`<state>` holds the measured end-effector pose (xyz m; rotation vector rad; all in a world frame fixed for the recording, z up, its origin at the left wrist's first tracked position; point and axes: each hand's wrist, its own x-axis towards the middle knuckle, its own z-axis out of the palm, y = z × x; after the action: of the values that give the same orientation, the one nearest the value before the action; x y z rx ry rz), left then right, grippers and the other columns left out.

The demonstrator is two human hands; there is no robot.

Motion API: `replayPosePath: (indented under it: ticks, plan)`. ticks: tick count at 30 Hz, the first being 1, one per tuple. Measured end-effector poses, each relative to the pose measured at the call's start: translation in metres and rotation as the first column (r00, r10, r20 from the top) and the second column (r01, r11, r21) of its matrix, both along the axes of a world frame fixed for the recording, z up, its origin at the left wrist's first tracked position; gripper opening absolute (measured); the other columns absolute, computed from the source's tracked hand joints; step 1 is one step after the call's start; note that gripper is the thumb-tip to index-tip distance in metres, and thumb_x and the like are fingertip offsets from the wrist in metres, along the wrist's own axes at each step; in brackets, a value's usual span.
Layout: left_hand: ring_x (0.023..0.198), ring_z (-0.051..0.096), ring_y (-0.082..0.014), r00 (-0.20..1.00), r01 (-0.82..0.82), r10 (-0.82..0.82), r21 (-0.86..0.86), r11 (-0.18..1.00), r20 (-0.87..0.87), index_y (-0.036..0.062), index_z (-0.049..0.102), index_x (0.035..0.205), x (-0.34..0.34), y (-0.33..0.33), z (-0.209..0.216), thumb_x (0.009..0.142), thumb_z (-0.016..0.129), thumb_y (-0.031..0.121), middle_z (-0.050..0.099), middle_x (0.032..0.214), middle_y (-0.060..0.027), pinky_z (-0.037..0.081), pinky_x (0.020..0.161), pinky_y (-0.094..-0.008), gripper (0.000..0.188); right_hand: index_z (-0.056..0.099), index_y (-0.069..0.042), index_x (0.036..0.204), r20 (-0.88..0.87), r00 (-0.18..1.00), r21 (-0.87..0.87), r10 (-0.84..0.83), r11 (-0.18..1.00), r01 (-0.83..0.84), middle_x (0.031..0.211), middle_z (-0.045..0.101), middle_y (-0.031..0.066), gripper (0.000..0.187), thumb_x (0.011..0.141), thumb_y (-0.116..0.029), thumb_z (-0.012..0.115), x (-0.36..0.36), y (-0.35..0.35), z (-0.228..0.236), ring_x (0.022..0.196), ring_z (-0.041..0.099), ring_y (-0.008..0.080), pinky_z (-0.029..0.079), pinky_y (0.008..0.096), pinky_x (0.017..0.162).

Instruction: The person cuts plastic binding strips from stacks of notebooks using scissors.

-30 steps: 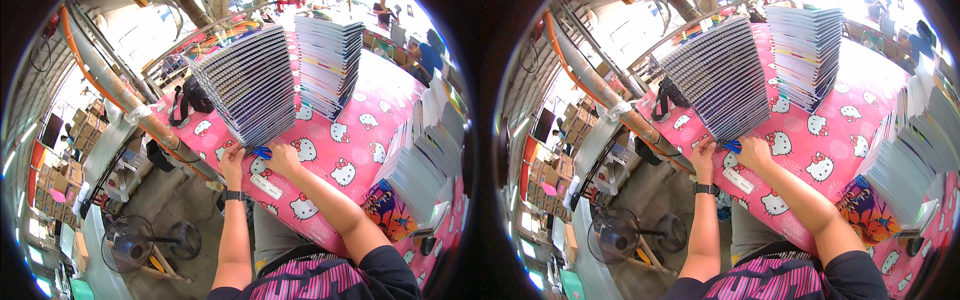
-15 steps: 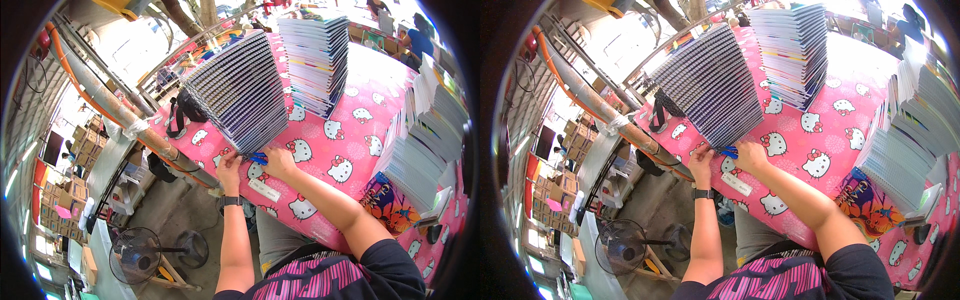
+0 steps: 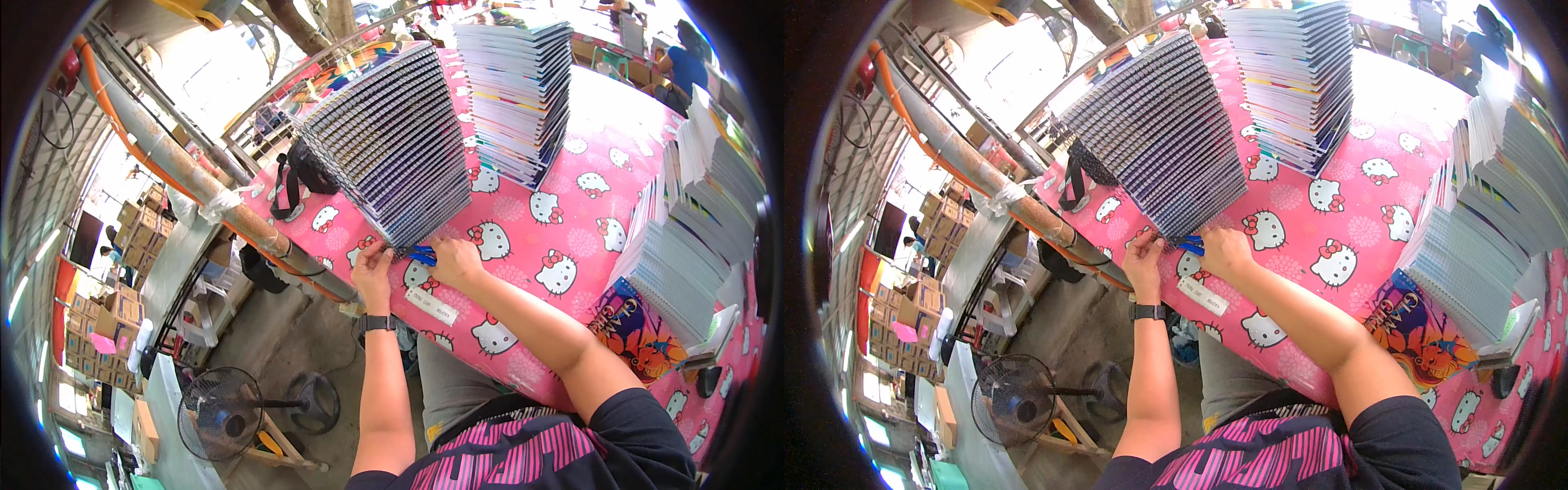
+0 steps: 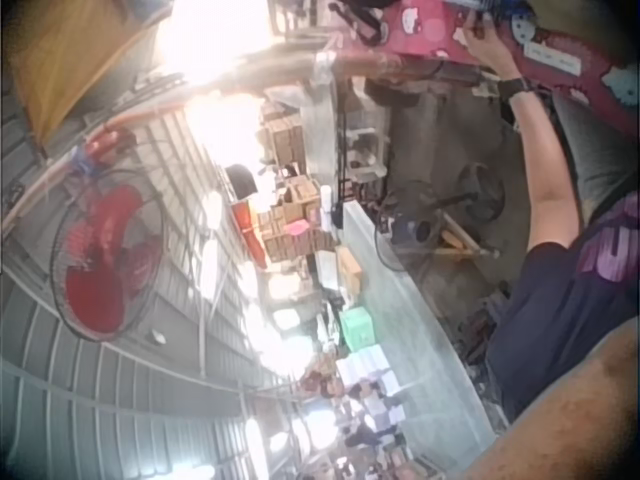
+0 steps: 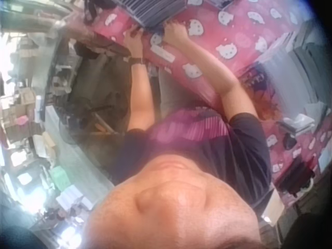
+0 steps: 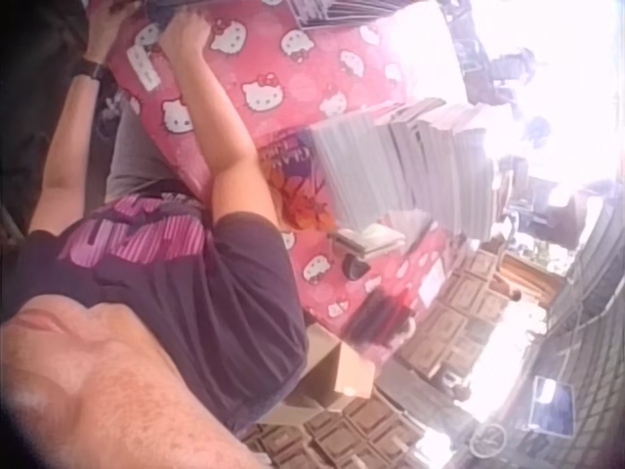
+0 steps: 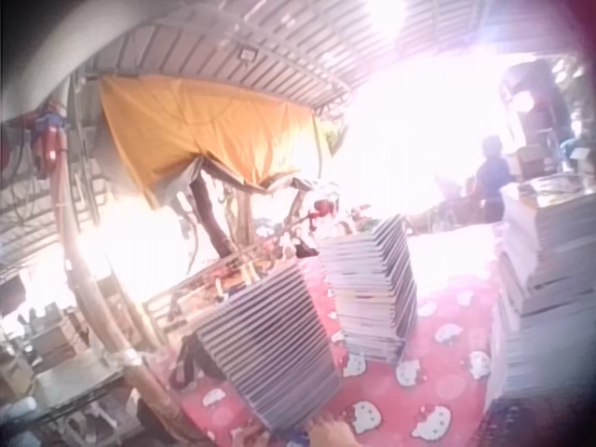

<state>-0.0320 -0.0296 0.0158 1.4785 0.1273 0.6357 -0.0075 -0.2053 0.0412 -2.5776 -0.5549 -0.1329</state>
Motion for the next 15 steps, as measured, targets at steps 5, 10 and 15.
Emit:
replayPosePath:
  ticks: [5, 10, 15]
  plan:
    - [0.089, 0.056, -0.0135, 0.994, 0.028, -0.002, -0.240, 0.970, 0.108, -0.0026, 0.056, 0.108, 0.003, -0.001, -0.008, 0.078, 0.062, -0.004, 0.060, 0.097, -0.0062, 0.047, 0.080, -0.0258, 0.030, 0.058, -0.003, 0.099, -0.028, 0.999, 0.014, -0.016, 1.000, 0.016, 0.085, 0.062, 0.0148, 0.042, 0.064, -0.024, 0.069, -0.004, -0.011, 0.000, 0.084, 0.061, 0.0304, 0.049, 0.0420, 0.070]
    - [0.094, 0.055, -0.0156, 0.994, 0.102, -0.099, -0.123, 0.987, 0.037, -0.0022, 0.049, 0.116, 0.004, -0.004, -0.019, 0.077, 0.057, -0.003, 0.056, 0.107, -0.0091, 0.044, 0.087, -0.0273, 0.039, 0.058, -0.004, 0.101, 0.149, 0.988, -0.065, -0.034, 0.997, 0.044, 0.098, 0.058, 0.0134, 0.046, 0.062, -0.026, 0.070, -0.004, -0.010, 0.001, 0.097, 0.054, 0.0297, 0.043, 0.0427, 0.080]
    - [0.096, 0.056, -0.0205, 0.983, -0.154, 0.183, 0.552, 0.819, 0.003, -0.0035, 0.048, 0.115, 0.001, -0.015, -0.017, 0.072, 0.066, 0.003, 0.055, 0.109, -0.0134, 0.045, 0.085, -0.0308, 0.047, 0.058, -0.004, 0.098, 0.218, 0.975, -0.076, -0.037, 0.996, 0.055, 0.095, 0.059, 0.0137, 0.042, 0.063, -0.024, 0.068, -0.005, -0.004, -0.002, 0.095, 0.056, 0.0300, 0.044, 0.0426, 0.079]
